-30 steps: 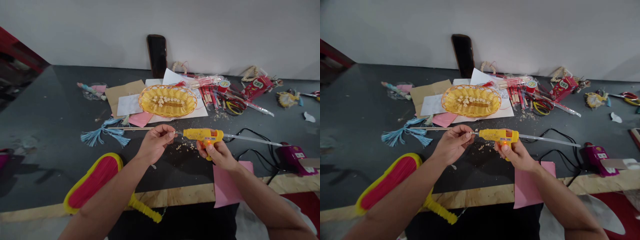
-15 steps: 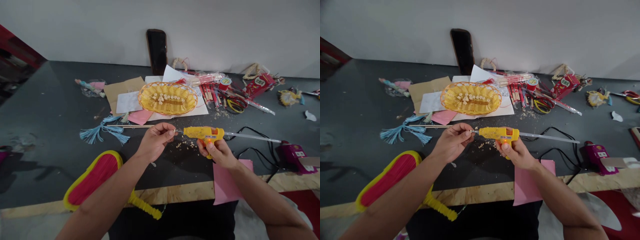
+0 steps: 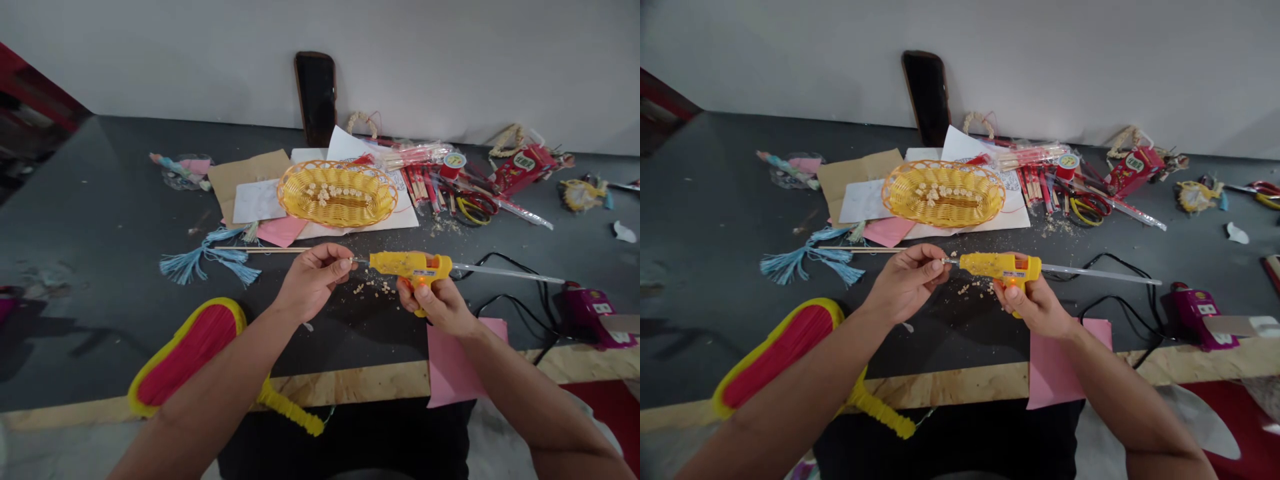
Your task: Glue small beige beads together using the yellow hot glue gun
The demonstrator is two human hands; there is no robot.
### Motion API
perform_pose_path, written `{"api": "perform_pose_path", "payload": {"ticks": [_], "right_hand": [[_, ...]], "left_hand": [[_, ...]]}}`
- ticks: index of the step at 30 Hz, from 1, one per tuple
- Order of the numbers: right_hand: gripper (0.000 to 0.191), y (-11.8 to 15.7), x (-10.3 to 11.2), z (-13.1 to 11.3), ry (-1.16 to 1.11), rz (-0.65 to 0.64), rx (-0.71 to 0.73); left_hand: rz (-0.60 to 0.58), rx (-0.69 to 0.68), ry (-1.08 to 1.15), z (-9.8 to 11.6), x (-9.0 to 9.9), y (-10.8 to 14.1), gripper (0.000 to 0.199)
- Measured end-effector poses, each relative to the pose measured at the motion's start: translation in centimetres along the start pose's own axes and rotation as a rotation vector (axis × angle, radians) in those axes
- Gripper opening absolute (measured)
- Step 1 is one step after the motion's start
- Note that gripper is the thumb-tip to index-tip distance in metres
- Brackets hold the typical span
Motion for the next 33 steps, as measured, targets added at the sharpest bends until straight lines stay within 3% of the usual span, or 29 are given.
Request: {"api": "perform_pose_path", "payload": {"ticks": [24, 29, 33], "right_hand": [[0.029, 0.02, -0.09, -0.07, -0.023, 0.009, 0.008], [0.031, 0.02, 0.09, 0.04, -0.032, 0.015, -0.029], [0.038, -0.12, 0.6, 0.55, 0.002, 0.023, -0.139]], "left_hand": [[0.03, -0.001, 0.042, -0.11, 0.18, -0.06, 0.033], [0.042, -0.01, 0.054, 0.05, 0.28, -0.08, 0.031], [0.025, -0.046, 0.077, 0.71, 0.22, -0.17, 0.029]]}}
Point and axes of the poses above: each hand's wrist, its own y-axis away from the middle knuckle, its own x-axis out of the back of the hand, z = x × y, the point moved 10 cm from there along -y, towards the middle knuckle, and after that the axes turned 1 degree about x, right-handed, at the moved point
